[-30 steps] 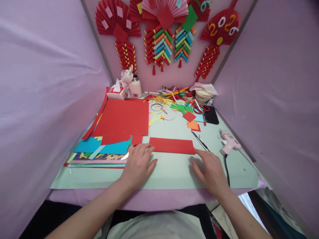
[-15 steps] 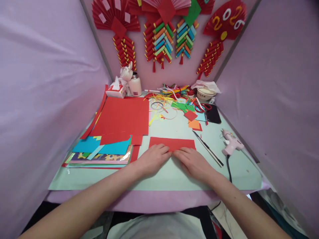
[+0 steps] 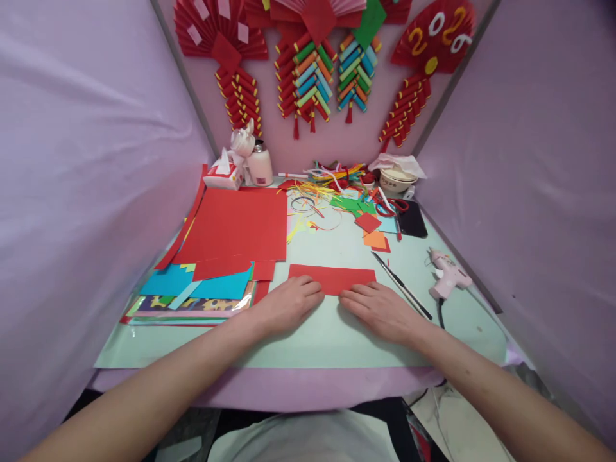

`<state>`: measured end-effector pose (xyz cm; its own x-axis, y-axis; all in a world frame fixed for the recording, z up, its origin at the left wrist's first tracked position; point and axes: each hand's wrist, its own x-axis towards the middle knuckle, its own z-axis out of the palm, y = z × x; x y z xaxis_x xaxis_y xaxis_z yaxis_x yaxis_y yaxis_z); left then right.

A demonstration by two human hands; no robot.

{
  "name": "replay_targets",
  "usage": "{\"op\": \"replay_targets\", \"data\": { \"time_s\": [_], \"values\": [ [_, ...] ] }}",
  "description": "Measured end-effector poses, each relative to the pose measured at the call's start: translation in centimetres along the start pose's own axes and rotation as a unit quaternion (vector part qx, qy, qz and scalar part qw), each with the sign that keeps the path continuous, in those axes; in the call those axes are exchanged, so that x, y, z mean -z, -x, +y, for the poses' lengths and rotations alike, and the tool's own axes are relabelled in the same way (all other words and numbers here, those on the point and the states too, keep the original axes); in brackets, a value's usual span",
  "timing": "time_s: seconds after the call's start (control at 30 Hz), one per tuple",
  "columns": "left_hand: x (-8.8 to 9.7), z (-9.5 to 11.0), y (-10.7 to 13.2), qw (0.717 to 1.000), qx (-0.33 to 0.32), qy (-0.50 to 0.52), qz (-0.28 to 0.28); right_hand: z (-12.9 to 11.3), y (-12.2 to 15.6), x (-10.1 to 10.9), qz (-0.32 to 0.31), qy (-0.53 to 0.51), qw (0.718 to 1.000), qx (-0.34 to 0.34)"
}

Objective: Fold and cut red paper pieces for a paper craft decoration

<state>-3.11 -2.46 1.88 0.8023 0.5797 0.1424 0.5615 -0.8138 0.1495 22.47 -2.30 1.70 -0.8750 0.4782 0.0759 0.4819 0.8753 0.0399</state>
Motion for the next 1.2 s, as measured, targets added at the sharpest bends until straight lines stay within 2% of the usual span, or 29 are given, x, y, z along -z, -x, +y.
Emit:
{"op": "replay_targets", "data": {
  "time_s": [0.17,0.53,0.93,1.07,1.2],
  "values": [
    [0.4,-0.3,1.2,1.0,0.023,0.008,0.016,0.3,1.2,-0.3,0.018,0.005,1.0,-0.01],
    [1.7,-0.4,4.3,0.994,0.097,-0.054,-0.02,1.1,4.3,-1.0,0.041,0.012,0.997,-0.062],
    [0.7,0.8,5.6,0.985,0.136,-0.098,0.047,0.3,7.4,-1.0,0.035,-0.005,0.99,-0.135],
    [0.1,1.5,6.4,0.976,0.186,-0.098,0.052,-0.2,7.6,-1.3,0.042,-0.034,0.982,-0.178],
    [0.1,1.5,6.9,0.972,0.22,-0.065,0.042,-0.5,7.3,-1.1,0.077,-0.076,0.973,-0.206]
  ]
}}
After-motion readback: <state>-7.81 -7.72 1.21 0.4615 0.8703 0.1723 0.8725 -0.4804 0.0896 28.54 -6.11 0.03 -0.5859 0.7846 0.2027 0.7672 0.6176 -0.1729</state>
